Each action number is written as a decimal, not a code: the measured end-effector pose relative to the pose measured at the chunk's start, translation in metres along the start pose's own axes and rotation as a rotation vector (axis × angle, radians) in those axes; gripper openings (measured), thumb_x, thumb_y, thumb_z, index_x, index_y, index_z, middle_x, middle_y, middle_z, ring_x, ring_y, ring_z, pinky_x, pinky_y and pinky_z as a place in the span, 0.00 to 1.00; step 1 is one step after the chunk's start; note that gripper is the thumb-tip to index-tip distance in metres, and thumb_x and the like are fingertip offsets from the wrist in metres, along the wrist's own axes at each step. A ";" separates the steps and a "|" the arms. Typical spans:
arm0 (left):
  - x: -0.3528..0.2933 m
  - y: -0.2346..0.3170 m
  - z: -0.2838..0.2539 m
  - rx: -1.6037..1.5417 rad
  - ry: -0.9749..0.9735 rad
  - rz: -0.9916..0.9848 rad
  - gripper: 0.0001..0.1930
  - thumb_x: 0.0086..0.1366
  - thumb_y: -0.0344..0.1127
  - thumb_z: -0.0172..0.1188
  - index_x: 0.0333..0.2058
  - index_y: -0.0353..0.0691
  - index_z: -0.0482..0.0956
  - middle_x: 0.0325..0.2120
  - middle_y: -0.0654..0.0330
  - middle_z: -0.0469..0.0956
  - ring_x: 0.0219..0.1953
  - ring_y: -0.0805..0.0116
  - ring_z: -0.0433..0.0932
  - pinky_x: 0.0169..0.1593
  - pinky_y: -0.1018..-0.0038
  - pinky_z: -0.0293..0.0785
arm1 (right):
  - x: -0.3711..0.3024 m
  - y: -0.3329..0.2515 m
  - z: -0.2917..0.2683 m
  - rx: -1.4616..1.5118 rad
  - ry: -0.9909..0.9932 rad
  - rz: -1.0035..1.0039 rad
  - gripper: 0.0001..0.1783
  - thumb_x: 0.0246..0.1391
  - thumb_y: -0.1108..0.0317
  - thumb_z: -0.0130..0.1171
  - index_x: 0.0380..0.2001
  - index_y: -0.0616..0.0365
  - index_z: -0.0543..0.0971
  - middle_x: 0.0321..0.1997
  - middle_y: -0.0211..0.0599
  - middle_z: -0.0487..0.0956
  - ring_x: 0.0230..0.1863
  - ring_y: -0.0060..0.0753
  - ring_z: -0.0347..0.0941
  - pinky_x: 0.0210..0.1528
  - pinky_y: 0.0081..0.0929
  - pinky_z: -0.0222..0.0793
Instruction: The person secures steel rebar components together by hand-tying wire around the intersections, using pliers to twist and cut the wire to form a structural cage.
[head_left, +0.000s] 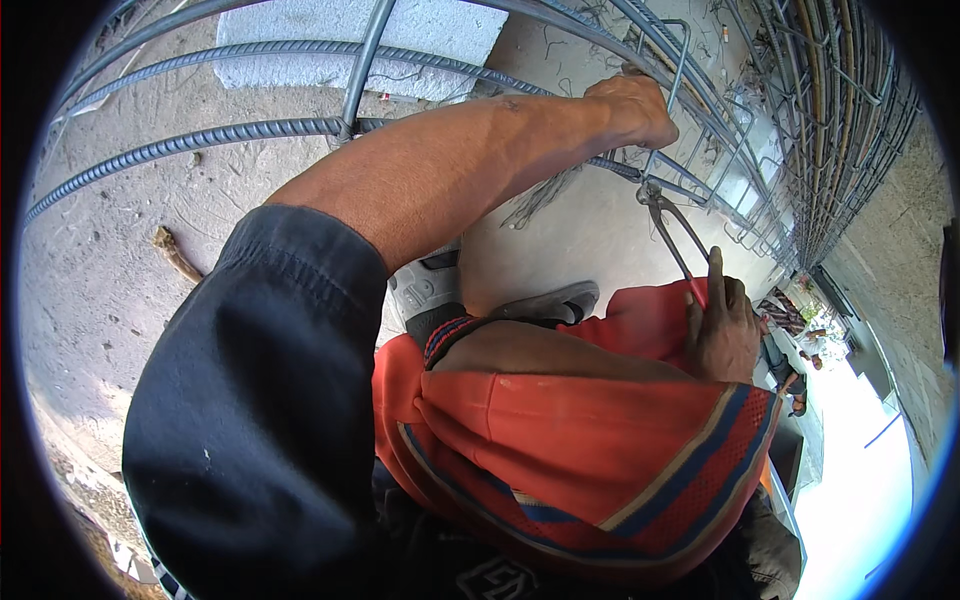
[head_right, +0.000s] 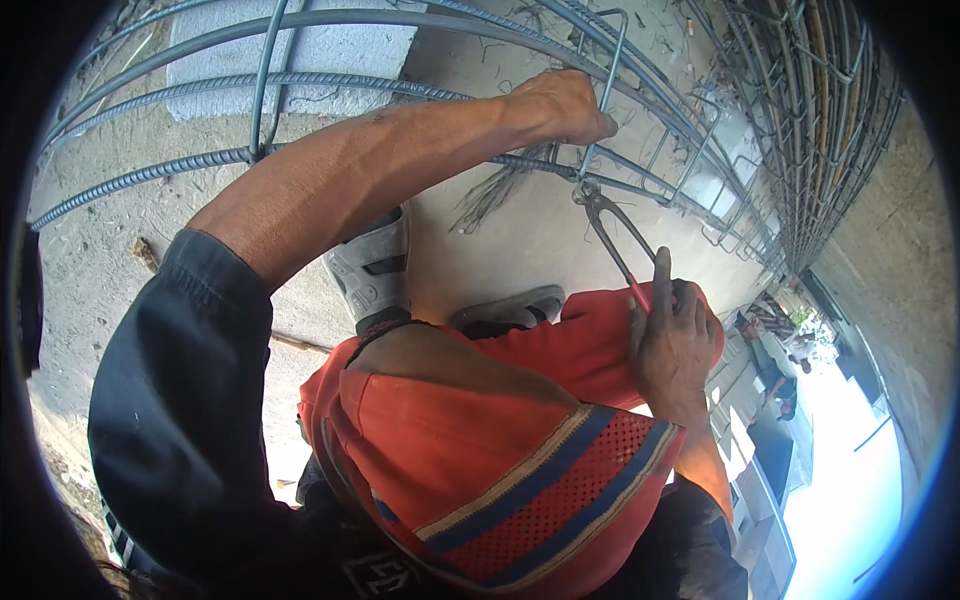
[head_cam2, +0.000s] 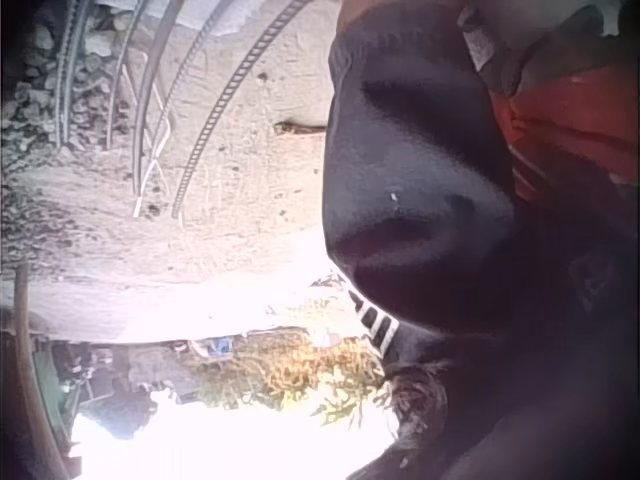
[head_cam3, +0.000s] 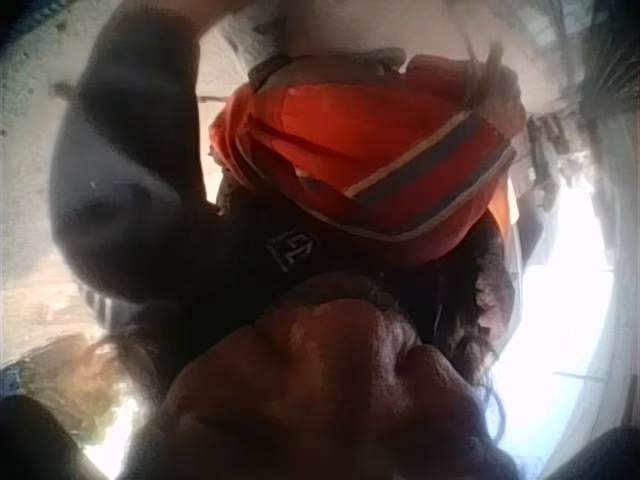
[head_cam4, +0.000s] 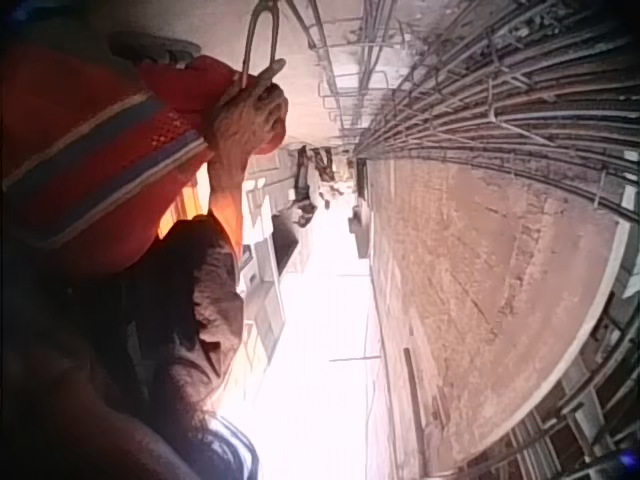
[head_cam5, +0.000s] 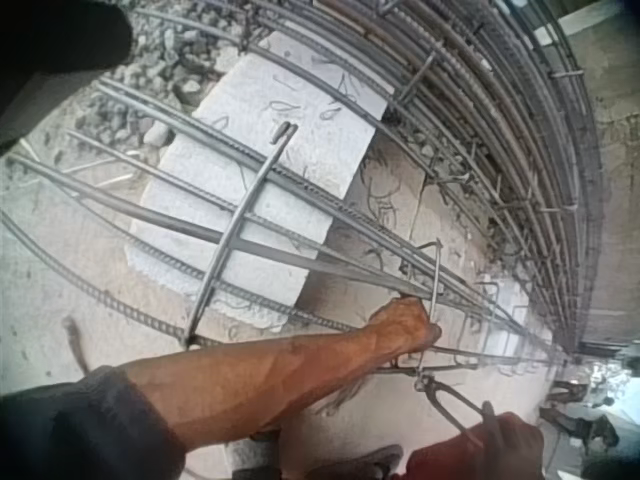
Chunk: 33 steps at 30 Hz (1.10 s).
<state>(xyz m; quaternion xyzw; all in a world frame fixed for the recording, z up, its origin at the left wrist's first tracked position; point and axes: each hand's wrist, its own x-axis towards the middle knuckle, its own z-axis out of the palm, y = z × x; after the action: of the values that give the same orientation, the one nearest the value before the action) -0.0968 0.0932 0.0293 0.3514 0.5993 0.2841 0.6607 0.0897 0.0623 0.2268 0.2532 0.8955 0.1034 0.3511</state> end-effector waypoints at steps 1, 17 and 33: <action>0.000 0.001 0.000 -0.001 -0.001 -0.004 0.20 0.47 0.44 0.55 0.31 0.31 0.79 0.36 0.45 0.78 0.42 0.55 0.77 0.46 0.66 0.72 | 0.000 0.001 0.003 0.002 -0.002 -0.002 0.35 0.47 0.65 0.59 0.59 0.58 0.60 0.35 0.47 0.73 0.24 0.43 0.74 0.26 0.35 0.71; 0.008 0.014 0.002 0.017 -0.075 0.052 0.20 0.48 0.46 0.56 0.32 0.33 0.80 0.35 0.47 0.78 0.41 0.55 0.77 0.45 0.66 0.72 | -0.005 0.006 -0.009 1.650 -0.904 0.666 0.26 0.57 0.55 0.50 0.53 0.60 0.66 0.15 0.30 0.72 0.15 0.28 0.69 0.17 0.27 0.65; 0.002 -0.008 0.003 0.045 0.007 -0.005 0.22 0.48 0.47 0.56 0.32 0.31 0.79 0.37 0.46 0.78 0.42 0.54 0.77 0.46 0.67 0.72 | 0.018 0.027 0.028 2.205 -1.019 0.545 0.28 0.56 0.55 0.54 0.53 0.65 0.64 0.16 0.34 0.74 0.17 0.27 0.72 0.19 0.23 0.69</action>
<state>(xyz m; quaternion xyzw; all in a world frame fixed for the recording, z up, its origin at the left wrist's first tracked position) -0.0936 0.0898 0.0211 0.3635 0.6089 0.2701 0.6512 0.1081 0.0945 0.2053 0.6016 0.1849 -0.7435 0.2259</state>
